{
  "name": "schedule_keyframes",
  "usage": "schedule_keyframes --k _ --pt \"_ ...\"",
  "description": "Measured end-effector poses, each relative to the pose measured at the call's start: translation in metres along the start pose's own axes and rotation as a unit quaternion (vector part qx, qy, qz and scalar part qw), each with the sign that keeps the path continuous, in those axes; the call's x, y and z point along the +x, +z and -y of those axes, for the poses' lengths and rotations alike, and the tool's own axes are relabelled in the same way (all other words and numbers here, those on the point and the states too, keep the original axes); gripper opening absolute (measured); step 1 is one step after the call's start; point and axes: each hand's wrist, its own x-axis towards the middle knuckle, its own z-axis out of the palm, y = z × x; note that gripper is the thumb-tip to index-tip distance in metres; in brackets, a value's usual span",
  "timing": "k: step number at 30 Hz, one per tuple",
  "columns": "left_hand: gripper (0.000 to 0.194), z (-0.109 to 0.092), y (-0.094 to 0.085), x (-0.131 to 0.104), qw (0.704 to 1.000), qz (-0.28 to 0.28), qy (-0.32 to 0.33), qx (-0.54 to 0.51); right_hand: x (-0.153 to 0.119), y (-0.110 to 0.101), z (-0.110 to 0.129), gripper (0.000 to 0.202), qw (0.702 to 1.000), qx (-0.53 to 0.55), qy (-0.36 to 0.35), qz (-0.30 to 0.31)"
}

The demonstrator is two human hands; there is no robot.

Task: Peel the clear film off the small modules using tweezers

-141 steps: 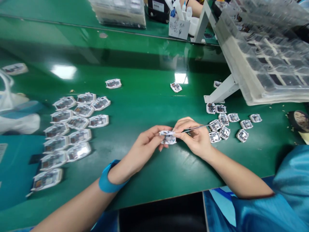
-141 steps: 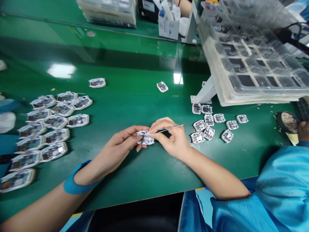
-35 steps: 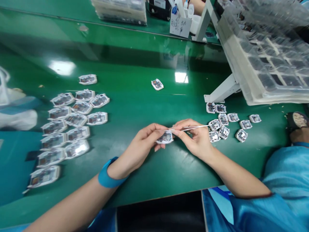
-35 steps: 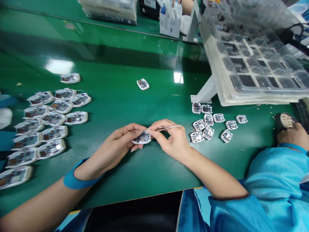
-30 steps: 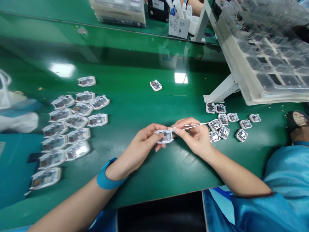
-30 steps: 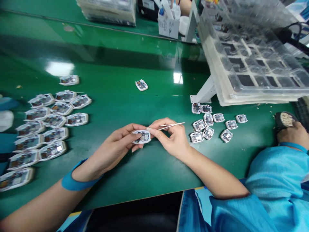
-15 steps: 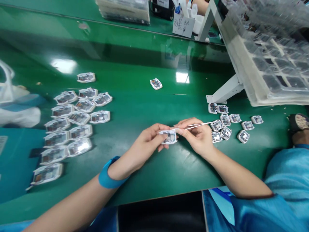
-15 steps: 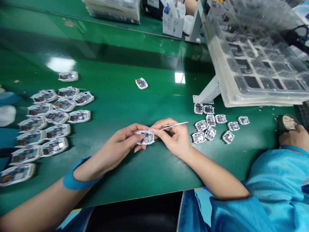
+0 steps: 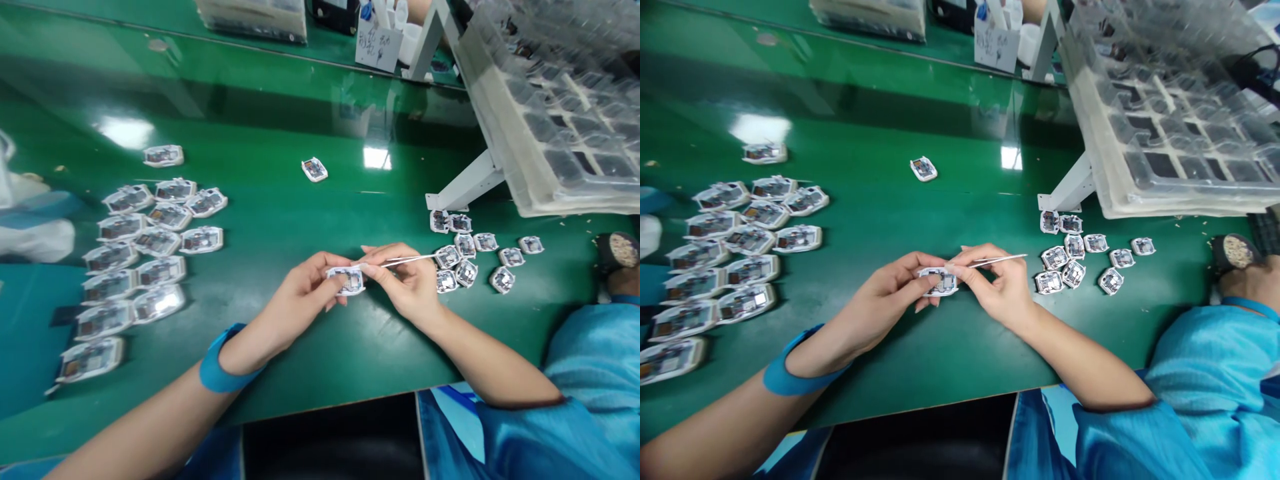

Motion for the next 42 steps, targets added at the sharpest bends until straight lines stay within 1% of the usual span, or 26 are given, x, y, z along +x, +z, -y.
schedule_keyframes --k 3,5,9,11,13,15,20,27,32,35,40,42 --pt "0.025 -0.002 0.000 -0.001 1.000 -0.002 0.001 0.006 0.000 0.001 -0.003 0.014 0.998 0.041 0.037 -0.016" --pt "0.024 -0.003 0.000 -0.001 1.000 -0.003 0.004 0.016 0.000 0.001 -0.004 0.013 0.998 0.046 0.040 -0.013" --pt "0.022 -0.005 0.001 -0.002 0.999 -0.013 0.019 0.030 0.001 -0.001 -0.002 0.003 1.000 0.015 -0.007 0.018" --pt "0.021 -0.005 0.001 -0.002 0.999 -0.019 0.023 0.034 0.002 -0.002 0.000 0.005 0.999 -0.010 -0.028 0.030" --pt "0.022 -0.004 0.001 -0.001 0.999 -0.018 0.024 0.032 0.002 -0.003 0.001 0.004 0.999 -0.023 -0.031 0.031" --pt "0.024 -0.002 0.001 0.000 0.999 -0.016 0.022 0.023 0.002 -0.003 0.001 0.003 0.999 -0.020 -0.017 0.028" --pt "0.028 0.003 0.000 0.002 1.000 -0.019 0.010 -0.008 0.001 -0.003 -0.001 0.012 0.999 0.008 0.044 0.017" --pt "0.025 0.003 0.001 0.002 1.000 -0.021 0.003 -0.017 -0.002 -0.004 -0.003 0.002 0.999 -0.028 -0.001 0.018" --pt "0.022 0.006 0.000 0.002 1.000 -0.022 0.009 -0.019 -0.001 -0.003 0.000 0.002 0.998 -0.062 -0.018 0.023" --pt "0.021 0.008 -0.001 0.003 0.999 -0.028 0.015 -0.028 0.000 -0.003 0.002 0.003 0.997 -0.061 -0.030 0.023" --pt "0.022 0.007 0.001 0.005 0.998 -0.038 0.017 -0.042 0.000 -0.001 -0.002 0.003 1.000 0.008 0.017 -0.001" --pt "0.022 0.007 0.001 0.005 0.998 -0.039 0.019 -0.043 -0.001 0.000 -0.005 0.004 0.999 0.019 0.028 -0.008"
